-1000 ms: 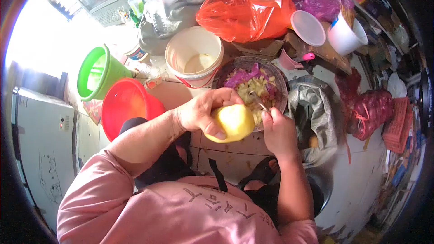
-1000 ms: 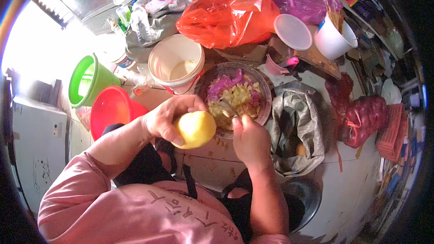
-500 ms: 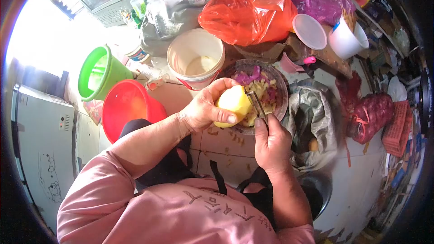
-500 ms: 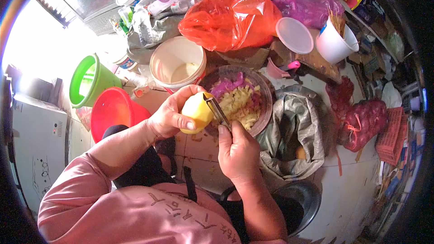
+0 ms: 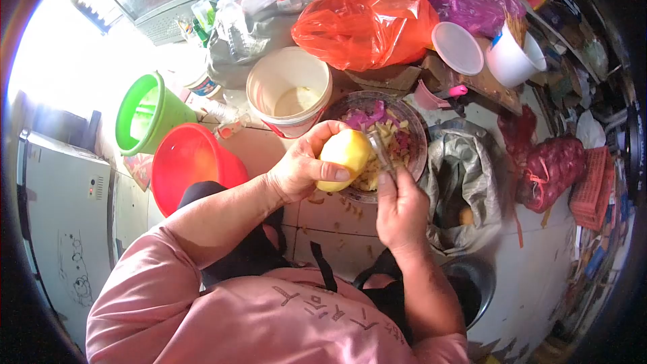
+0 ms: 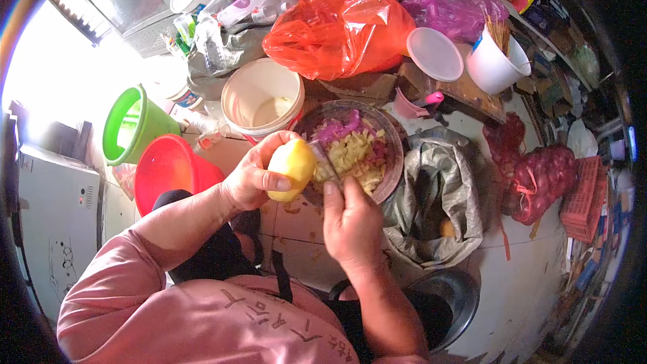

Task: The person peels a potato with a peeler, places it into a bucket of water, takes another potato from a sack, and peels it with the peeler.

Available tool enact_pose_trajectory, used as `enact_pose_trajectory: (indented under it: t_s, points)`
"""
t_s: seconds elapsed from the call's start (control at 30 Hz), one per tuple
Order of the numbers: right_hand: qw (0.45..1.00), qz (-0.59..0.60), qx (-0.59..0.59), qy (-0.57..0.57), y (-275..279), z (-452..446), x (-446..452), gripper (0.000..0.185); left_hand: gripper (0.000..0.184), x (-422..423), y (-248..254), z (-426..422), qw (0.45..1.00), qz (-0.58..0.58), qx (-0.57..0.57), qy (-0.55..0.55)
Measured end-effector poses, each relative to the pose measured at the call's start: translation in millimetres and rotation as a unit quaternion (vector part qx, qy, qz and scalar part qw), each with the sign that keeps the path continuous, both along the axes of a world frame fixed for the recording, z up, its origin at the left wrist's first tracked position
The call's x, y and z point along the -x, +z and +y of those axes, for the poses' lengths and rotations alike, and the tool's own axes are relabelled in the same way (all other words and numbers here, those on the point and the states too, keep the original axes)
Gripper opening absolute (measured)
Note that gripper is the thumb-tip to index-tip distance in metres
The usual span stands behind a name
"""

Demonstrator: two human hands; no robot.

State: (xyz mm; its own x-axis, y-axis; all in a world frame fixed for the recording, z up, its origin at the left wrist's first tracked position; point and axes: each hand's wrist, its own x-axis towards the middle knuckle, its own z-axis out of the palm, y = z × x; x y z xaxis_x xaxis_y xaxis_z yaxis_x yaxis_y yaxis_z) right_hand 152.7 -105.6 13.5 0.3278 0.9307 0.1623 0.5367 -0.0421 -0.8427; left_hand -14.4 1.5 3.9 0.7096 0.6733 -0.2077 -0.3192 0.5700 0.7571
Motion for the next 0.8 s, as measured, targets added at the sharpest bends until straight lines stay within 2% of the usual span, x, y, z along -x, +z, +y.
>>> enact_pose_trajectory:
  t_s: [0.1,0.17,0.23,0.3,0.33,0.37,0.43,0.5,0.57,0.67,0.73,0.8]
  points:
    - [0.997,-0.076,-0.019,0.007,1,-1,7,0.023,0.069,-1,-1,-3,0.999,0.022,-0.025,0.020]
    - [0.997,-0.079,-0.009,0.006,-1,1,5,0.024,0.070,0,4,-3,0.998,0.056,0.000,0.016]
    - [0.997,-0.083,-0.002,0.003,-8,6,-3,0.025,0.071,3,-2,-1,0.999,0.024,-0.026,-0.017]
    - [0.978,-0.084,0.191,-0.009,-26,11,-14,0.027,0.073,3,-2,1,0.997,-0.008,-0.055,-0.057]
    - [0.979,-0.066,0.194,-0.019,-30,12,-16,0.030,0.074,3,-1,1,0.995,-0.034,-0.040,-0.080]
    - [0.979,-0.068,0.194,-0.017,-32,11,-16,0.030,0.076,5,-1,0,0.993,-0.060,-0.023,-0.096]
    - [0.993,-0.001,0.116,-0.012,-24,9,-14,0.029,0.075,5,1,-3,0.995,-0.047,0.015,-0.082]
    - [0.997,0.004,0.078,-0.011,-12,8,-11,0.028,0.072,1,4,-3,0.994,-0.038,0.095,-0.030]
    - [0.999,0.007,0.037,-0.010,0,6,-5,0.028,0.068,0,-2,-3,0.996,-0.029,0.085,-0.016]
    - [0.997,-0.067,0.005,0.031,3,1,4,0.023,0.067,-2,-6,-3,0.999,0.038,0.023,0.021]
    - [0.995,-0.092,0.018,0.022,-2,0,3,0.022,0.066,-2,-11,-3,0.995,0.081,-0.034,0.041]
    - [0.993,-0.108,0.039,0.006,-2,3,2,0.024,0.067,0,-8,-5,0.995,0.091,-0.025,0.035]
